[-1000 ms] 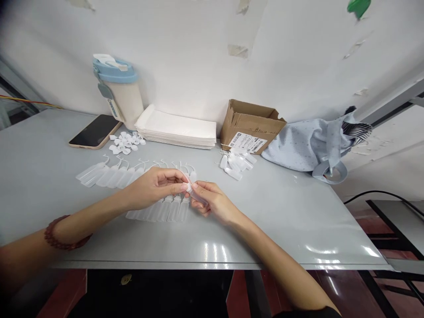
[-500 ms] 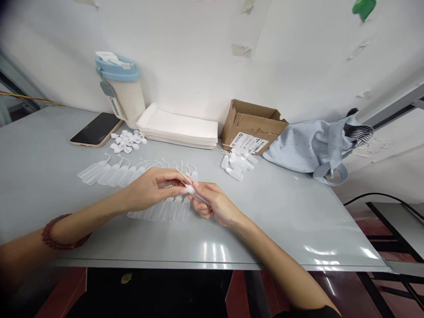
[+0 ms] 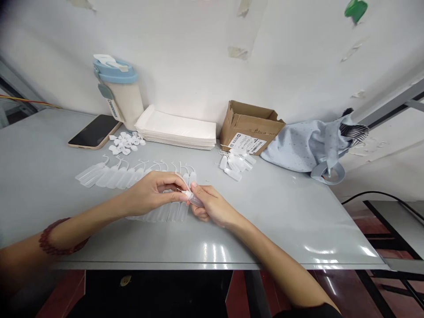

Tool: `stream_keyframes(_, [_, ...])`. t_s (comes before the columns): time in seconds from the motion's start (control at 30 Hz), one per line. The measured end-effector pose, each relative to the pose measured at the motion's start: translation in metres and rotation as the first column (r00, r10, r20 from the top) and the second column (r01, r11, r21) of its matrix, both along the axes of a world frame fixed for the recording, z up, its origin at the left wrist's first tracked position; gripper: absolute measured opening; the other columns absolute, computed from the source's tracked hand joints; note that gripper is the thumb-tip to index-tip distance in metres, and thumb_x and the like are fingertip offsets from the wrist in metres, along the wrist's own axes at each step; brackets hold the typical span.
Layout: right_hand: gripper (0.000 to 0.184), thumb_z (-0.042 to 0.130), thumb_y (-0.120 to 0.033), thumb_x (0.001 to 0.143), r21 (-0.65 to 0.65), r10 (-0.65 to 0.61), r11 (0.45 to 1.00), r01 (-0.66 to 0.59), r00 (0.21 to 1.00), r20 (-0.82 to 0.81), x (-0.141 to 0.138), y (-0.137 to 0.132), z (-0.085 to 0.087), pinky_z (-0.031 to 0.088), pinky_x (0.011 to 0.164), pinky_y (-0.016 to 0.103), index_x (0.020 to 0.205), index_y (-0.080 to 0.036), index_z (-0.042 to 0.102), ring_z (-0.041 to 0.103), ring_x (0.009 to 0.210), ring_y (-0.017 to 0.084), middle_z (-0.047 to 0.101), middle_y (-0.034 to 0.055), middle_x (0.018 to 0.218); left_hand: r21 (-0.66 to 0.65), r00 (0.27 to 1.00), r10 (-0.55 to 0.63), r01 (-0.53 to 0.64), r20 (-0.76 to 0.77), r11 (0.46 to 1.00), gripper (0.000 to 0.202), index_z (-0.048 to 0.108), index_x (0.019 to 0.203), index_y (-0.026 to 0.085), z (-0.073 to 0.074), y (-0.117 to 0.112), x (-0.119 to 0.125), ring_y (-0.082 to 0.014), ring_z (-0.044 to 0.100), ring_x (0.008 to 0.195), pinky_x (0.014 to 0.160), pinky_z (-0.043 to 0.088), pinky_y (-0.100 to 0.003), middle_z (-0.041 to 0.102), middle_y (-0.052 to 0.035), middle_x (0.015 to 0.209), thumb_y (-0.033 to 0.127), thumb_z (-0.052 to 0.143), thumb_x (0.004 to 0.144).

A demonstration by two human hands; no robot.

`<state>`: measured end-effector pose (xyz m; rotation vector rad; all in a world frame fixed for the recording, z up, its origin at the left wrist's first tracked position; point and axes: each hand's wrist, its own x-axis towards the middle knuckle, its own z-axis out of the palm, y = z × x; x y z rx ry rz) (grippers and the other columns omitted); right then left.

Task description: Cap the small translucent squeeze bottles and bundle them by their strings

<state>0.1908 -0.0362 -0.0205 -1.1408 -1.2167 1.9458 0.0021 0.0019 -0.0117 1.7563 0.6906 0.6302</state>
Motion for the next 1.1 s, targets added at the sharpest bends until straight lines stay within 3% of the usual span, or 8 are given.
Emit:
stream_keyframes(0.3, [0.055, 0.048, -0.070, 0.082, -0.137, 0.080, 0.987, -0.084, 0.996, -0.038, 0.005, 0.004, 0.000, 0.012, 0.034, 0.017, 0.066, -0.018, 0.048, 0.013, 0.036, 0.003, 0.025, -0.0120, 0.039, 0.317, 1.000, -0.013, 0.009, 0.013, 0.948, 0.012, 0.068, 0.082, 0.018, 0.002, -0.002, 0.000, -0.0160, 0.060, 0.079, 0.074, 0.047, -0.029, 0.068, -0.0042, 0.083, 0.026, 0.060, 0.087])
stream_keyframes(0.4, [0.055, 0.042, -0.071, 0.084, -0.149, 0.123, 0.980, -0.129, 0.991, -0.050, 0.005, 0.005, 0.001, 0.011, 0.034, 0.017, 0.068, -0.019, 0.047, 0.011, 0.037, 0.004, 0.022, -0.0124, 0.040, 0.248, 1.000, 0.008, -0.009, 0.003, 0.969, 0.012, 0.069, 0.084, 0.018, 0.003, -0.002, 0.000, -0.0160, 0.061, 0.078, 0.073, 0.048, -0.028, 0.068, -0.0040, 0.084, 0.028, 0.062, 0.085])
stream_keyframes(0.5, [0.051, 0.041, -0.069, 0.086, 0.072, 0.040, 0.996, -0.045, 0.997, 0.064, 0.006, 0.003, 0.003, 0.017, 0.039, 0.019, 0.075, -0.019, 0.049, 0.018, 0.041, 0.005, 0.030, -0.0095, 0.048, 0.043, 0.998, 0.054, -0.055, 0.020, 0.998, 0.017, 0.069, 0.086, 0.017, 0.005, 0.000, -0.001, -0.0165, 0.062, 0.079, 0.073, 0.050, -0.028, 0.068, -0.0037, 0.084, 0.033, 0.064, 0.083])
stream_keyframes(0.63, [0.034, 0.052, -0.052, 0.089, 0.576, -0.231, 0.817, -0.026, 0.901, 0.368, 0.009, 0.001, 0.001, 0.030, 0.051, 0.024, 0.092, -0.018, 0.057, 0.037, 0.055, 0.009, 0.049, -0.0014, 0.068, -0.110, 0.986, 0.166, -0.166, -0.010, 0.980, 0.023, 0.069, 0.081, 0.017, 0.006, 0.004, -0.004, -0.0137, 0.060, 0.066, 0.060, 0.048, -0.025, 0.066, -0.0017, 0.073, 0.040, 0.066, 0.081])
stream_keyframes(0.73, [0.026, 0.049, -0.042, 0.092, 0.735, -0.345, 0.664, -0.138, 0.816, 0.465, 0.009, 0.000, -0.004, 0.034, 0.057, 0.027, 0.099, -0.018, 0.058, 0.043, 0.059, 0.012, 0.056, 0.0026, 0.076, -0.153, 0.984, 0.176, -0.178, -0.024, 0.972, 0.023, 0.068, 0.079, 0.016, 0.006, 0.007, -0.005, -0.0120, 0.058, 0.059, 0.055, 0.047, -0.023, 0.064, -0.0007, 0.066, 0.039, 0.067, 0.081])
stream_keyframes(0.8, [0.025, 0.046, -0.040, 0.093, 0.762, -0.363, 0.630, -0.152, 0.810, 0.461, 0.008, -0.001, -0.006, 0.035, 0.059, 0.028, 0.099, -0.019, 0.058, 0.045, 0.061, 0.014, 0.057, 0.0037, 0.077, -0.168, 0.987, 0.161, -0.161, -0.011, 0.973, 0.022, 0.068, 0.080, 0.016, 0.006, 0.008, -0.005, -0.0122, 0.059, 0.060, 0.056, 0.048, -0.024, 0.064, -0.0008, 0.065, 0.038, 0.067, 0.080])
stream_keyframes(0.93, [0.031, 0.044, -0.045, 0.094, 0.640, -0.268, 0.768, -0.039, 0.887, 0.375, 0.004, -0.003, -0.001, 0.032, 0.056, 0.026, 0.088, -0.018, 0.057, 0.041, 0.059, 0.011, 0.048, -0.0005, 0.068, -0.150, 0.991, 0.135, -0.130, 0.020, 0.980, 0.020, 0.068, 0.082, 0.016, 0.006, 0.006, -0.005, -0.0125, 0.060, 0.061, 0.058, 0.049, -0.025, 0.065, -0.0012, 0.067, 0.035, 0.068, 0.080])
stream_keyframes(1.1, [0.042, 0.050, -0.057, 0.088, 0.112, -0.055, 0.993, 0.047, 0.996, 0.072, 0.006, -0.002, 0.007, 0.013, 0.042, 0.022, 0.077, -0.017, 0.053, 0.013, 0.046, 0.005, 0.019, -0.0097, 0.055, -0.110, 0.988, 0.148, -0.143, 0.047, 0.984, 0.019, 0.068, 0.086, 0.015, 0.007, 0.001, -0.004, -0.0126, 0.061, 0.062, 0.060, 0.051, -0.024, 0.068, -0.0020, 0.073, 0.032, 0.070, 0.078])
